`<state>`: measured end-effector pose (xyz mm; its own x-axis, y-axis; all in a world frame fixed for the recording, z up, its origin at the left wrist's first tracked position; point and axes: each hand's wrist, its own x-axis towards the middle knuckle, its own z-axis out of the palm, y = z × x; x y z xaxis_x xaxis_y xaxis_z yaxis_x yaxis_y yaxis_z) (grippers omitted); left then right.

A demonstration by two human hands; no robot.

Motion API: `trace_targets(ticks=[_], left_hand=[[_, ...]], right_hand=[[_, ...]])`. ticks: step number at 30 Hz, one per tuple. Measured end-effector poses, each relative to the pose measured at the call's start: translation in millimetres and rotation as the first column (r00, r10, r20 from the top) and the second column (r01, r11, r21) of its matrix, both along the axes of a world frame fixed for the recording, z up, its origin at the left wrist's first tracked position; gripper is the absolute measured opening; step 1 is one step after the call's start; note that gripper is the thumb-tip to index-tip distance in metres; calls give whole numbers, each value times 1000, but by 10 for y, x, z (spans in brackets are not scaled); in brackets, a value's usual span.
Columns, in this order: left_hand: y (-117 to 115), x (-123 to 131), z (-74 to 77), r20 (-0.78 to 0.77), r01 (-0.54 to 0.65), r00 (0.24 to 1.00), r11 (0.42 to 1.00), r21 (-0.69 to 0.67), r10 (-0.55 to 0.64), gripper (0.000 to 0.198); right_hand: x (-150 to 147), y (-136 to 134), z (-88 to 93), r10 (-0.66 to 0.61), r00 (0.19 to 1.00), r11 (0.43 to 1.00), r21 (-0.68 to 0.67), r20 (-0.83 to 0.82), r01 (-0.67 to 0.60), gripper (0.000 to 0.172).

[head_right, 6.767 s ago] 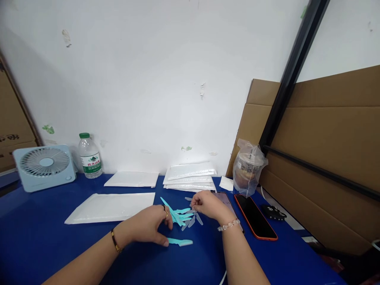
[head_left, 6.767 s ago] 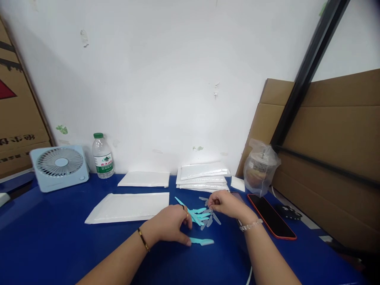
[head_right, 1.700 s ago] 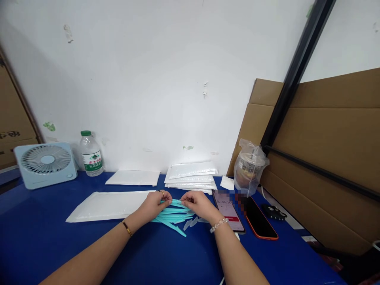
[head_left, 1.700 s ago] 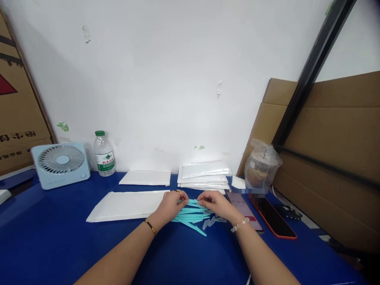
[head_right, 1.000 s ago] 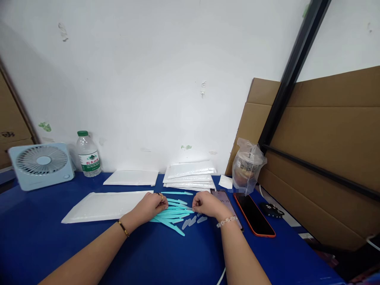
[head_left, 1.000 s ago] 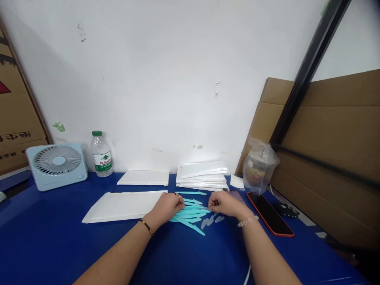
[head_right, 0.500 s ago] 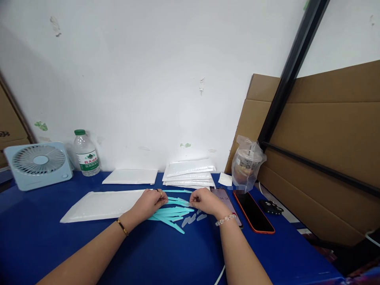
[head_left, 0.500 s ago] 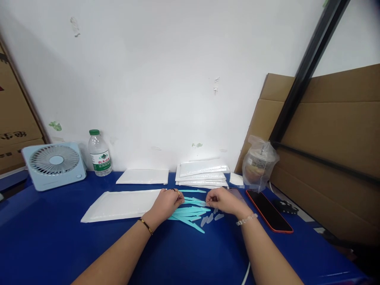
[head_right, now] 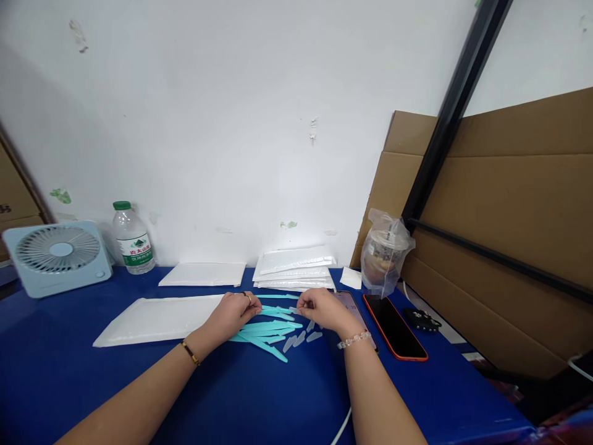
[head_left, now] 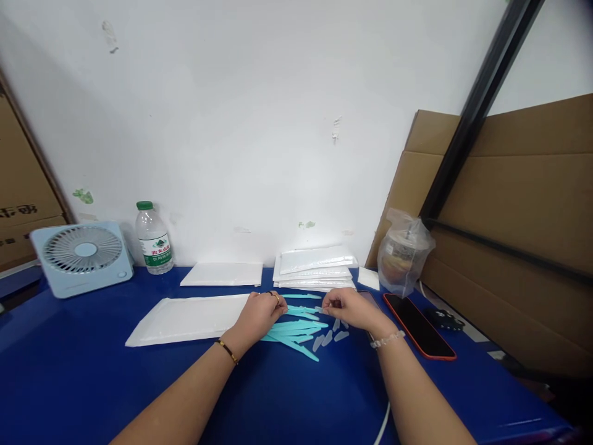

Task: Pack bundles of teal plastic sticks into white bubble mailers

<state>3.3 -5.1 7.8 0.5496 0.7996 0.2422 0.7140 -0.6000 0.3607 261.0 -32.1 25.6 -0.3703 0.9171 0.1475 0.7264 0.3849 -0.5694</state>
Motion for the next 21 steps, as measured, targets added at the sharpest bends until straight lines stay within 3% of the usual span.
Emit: trace_targets(ticks=[11, 16, 21], left_hand=[[-15, 22, 18, -8, 14, 1000, 1000, -2, -14, 26], [-44, 24, 11, 54, -53, 997, 996, 65, 49, 21], [-126, 40, 54, 10, 89, 996, 992, -94, -89, 20]], right_hand=[[-146, 6, -43, 23, 999, 1000, 13, -25, -22, 17], [-65, 48, -56, -84, 996, 994, 68, 10, 83, 15], [196, 42, -47, -63, 993, 988, -132, 96, 76, 16]])
